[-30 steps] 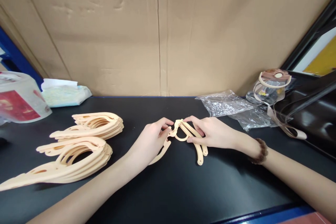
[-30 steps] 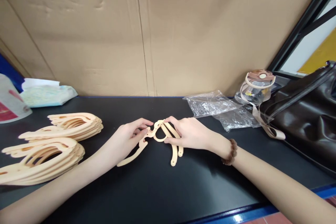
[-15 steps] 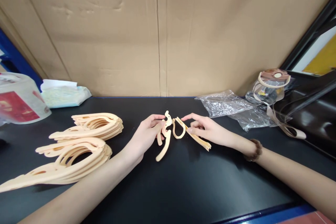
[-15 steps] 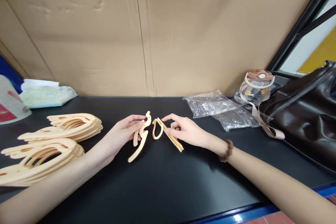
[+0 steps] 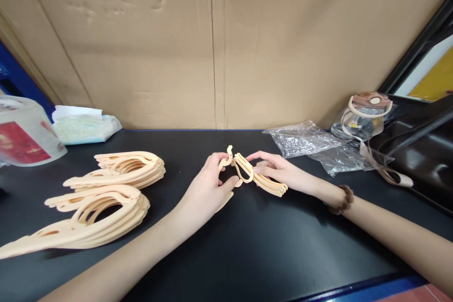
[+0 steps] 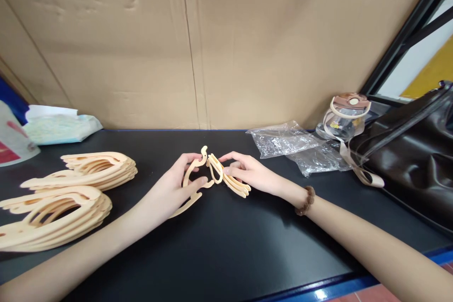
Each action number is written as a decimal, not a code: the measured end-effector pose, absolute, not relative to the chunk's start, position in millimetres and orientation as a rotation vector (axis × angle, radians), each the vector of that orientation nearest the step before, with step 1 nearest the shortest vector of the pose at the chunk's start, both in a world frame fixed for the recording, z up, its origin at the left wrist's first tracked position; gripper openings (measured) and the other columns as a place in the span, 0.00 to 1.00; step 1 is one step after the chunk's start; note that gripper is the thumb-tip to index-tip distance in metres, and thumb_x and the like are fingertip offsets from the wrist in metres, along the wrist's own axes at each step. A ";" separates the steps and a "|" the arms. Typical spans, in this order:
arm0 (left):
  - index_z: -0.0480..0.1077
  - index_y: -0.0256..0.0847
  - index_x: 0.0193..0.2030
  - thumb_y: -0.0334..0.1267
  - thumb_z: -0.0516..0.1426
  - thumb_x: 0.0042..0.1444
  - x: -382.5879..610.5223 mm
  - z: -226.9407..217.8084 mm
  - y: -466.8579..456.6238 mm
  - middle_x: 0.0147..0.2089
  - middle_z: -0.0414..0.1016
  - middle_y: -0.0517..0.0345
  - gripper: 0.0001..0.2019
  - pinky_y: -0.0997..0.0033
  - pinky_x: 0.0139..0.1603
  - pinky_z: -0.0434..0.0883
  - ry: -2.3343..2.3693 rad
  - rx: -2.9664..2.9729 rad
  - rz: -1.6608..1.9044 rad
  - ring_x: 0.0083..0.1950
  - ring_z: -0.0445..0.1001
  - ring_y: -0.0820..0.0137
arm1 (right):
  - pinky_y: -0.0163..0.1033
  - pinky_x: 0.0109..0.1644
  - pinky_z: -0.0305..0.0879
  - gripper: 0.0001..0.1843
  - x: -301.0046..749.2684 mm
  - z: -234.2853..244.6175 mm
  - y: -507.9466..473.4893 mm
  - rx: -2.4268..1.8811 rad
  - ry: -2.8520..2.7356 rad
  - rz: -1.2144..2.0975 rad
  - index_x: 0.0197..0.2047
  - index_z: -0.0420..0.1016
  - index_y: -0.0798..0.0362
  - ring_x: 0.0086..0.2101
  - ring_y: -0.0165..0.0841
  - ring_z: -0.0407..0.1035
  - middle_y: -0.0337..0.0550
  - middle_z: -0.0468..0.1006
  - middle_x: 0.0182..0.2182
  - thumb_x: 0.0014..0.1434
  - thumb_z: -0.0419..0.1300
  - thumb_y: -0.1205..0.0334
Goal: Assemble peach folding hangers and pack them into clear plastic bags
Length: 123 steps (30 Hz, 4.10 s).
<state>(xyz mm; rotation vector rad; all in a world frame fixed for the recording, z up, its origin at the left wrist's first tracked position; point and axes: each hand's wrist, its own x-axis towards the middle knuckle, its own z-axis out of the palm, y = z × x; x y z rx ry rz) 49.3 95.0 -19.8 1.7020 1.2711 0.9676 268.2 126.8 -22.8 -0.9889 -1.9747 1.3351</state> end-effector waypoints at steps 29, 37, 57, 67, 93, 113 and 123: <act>0.71 0.44 0.34 0.41 0.53 0.60 47.9 -23.5 98.2 0.40 0.72 0.57 0.07 0.62 0.47 0.63 1.265 2.103 0.885 0.46 0.69 0.60 | 0.32 0.32 0.58 0.27 266.9 -21.1 119.3 -0.941 -2.356 0.948 0.60 0.63 0.48 0.27 0.26 0.60 0.32 0.69 0.28 0.61 0.62 0.50; 0.72 0.45 0.36 0.44 0.53 0.61 42.8 -20.8 101.8 0.38 0.74 0.57 0.10 0.61 0.49 0.62 1.359 1.917 1.083 0.46 0.69 0.59 | 0.31 0.29 0.54 0.26 267.3 -20.3 119.1 -0.942 -2.405 0.905 0.62 0.65 0.43 0.24 0.25 0.55 0.31 0.68 0.28 0.62 0.60 0.50; 0.64 0.39 0.36 0.42 0.57 0.58 42.5 -19.8 108.2 0.44 0.76 0.54 0.09 0.69 0.44 0.74 1.138 1.417 1.367 0.44 0.75 0.69 | 0.32 0.30 0.57 0.20 265.7 -20.1 118.3 -0.948 -2.445 0.805 0.52 0.73 0.49 0.25 0.26 0.61 0.33 0.68 0.26 0.61 0.60 0.49; 0.63 0.38 0.37 0.41 0.59 0.56 44.0 -19.3 105.1 0.45 0.74 0.55 0.11 0.70 0.43 0.75 1.073 1.379 1.262 0.41 0.76 0.71 | 0.32 0.30 0.59 0.21 263.4 -22.9 112.5 -0.957 -2.335 0.730 0.57 0.68 0.49 0.26 0.27 0.62 0.35 0.72 0.29 0.66 0.53 0.48; 0.66 0.44 0.34 0.52 0.51 0.61 42.1 8.0 86.0 0.28 0.73 0.58 0.14 0.68 0.30 0.53 1.831 2.346 0.296 0.32 0.72 0.60 | 0.42 0.50 0.69 0.21 256.4 -18.5 103.5 -0.966 -2.065 0.479 0.62 0.59 0.45 0.47 0.34 0.71 0.43 0.72 0.56 0.67 0.49 0.66; 0.55 0.43 0.33 0.48 0.63 0.51 47.7 4.5 94.0 0.26 0.65 0.69 0.19 0.77 0.31 0.58 1.112 1.417 1.071 0.29 0.61 0.76 | 0.38 0.53 0.65 0.15 256.1 -13.5 102.1 -0.966 -1.974 0.593 0.54 0.70 0.46 0.48 0.31 0.72 0.37 0.78 0.50 0.70 0.49 0.56; 0.56 0.41 0.31 0.46 0.62 0.54 42.2 4.1 91.9 0.27 0.59 0.67 0.18 0.75 0.36 0.61 1.028 1.141 1.200 0.31 0.58 0.76 | 0.35 0.42 0.67 0.20 257.3 -18.0 106.6 -0.895 -2.000 0.486 0.52 0.69 0.49 0.37 0.28 0.73 0.37 0.78 0.44 0.61 0.47 0.75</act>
